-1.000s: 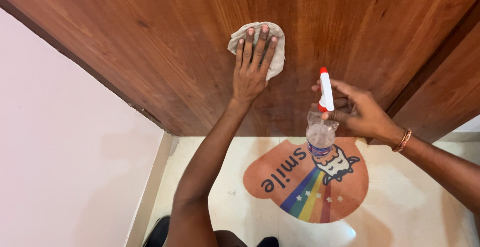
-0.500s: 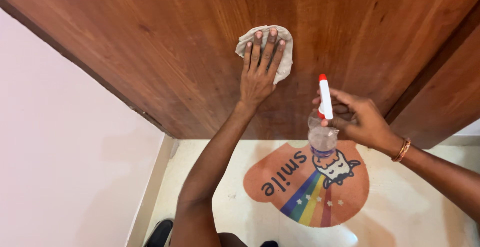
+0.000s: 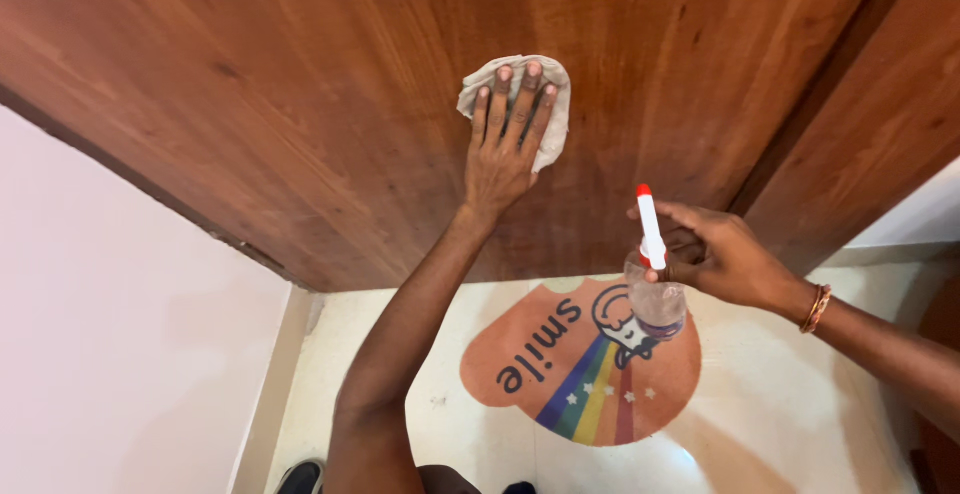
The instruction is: The person wipes a wooden door with a cloth, then sprays a liquid from a spray bottle onto the door and continues wiping the surface in circular motions.
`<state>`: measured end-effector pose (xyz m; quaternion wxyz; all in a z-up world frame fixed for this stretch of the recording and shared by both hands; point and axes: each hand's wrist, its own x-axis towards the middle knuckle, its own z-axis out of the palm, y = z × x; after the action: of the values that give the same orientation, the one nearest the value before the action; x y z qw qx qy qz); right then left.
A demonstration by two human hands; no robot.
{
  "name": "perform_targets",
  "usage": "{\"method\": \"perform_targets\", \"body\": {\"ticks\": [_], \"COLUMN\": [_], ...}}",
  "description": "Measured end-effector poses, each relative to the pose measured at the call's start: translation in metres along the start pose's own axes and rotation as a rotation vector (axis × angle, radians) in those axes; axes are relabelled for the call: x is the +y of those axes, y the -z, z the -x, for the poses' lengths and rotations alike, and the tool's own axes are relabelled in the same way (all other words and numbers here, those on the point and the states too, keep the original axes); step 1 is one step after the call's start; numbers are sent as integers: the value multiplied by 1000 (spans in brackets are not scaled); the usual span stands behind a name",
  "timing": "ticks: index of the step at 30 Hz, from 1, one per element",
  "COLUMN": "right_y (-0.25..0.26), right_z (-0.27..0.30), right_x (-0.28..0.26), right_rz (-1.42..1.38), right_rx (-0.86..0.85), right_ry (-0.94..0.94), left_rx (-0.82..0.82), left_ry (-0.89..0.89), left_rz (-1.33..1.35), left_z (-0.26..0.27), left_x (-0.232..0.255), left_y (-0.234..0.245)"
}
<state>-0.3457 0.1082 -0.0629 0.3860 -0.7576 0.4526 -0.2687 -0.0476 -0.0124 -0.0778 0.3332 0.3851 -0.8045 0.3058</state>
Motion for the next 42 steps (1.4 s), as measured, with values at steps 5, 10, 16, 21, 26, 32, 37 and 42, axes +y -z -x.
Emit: {"method": "perform_targets", "body": {"ticks": [5,10,16,21,26,32,37,42], "right_y": [18,31,50,66,84,111,113,118], "right_z": [0,1,22,37,39,34,28,24], "right_x": [50,123,186,195,184,177,171,163], "right_rz": [83,485,530,342,390,292,320,144], "right_rx": [-84,-137,-90,-71,-219,-451,-421,-365], "right_ry": [-229,-402,-403,-437,-465,-509,-662,-907], "left_rx": [54,57,40,50,34,40,44,-34], "left_ry": [-17,-35,-26,-38,-31,-42,-50,-15], "left_rz": [-94,-77,-81,-78,-113,-110,-131,-96], "left_z": [-5,-14,-20,-23,-22,-21,-21,-20], "left_x": [11,23,33,35,36,35,34,36], "left_y": [-15,-21,-23,-23,-25,-29,-28,-25]}}
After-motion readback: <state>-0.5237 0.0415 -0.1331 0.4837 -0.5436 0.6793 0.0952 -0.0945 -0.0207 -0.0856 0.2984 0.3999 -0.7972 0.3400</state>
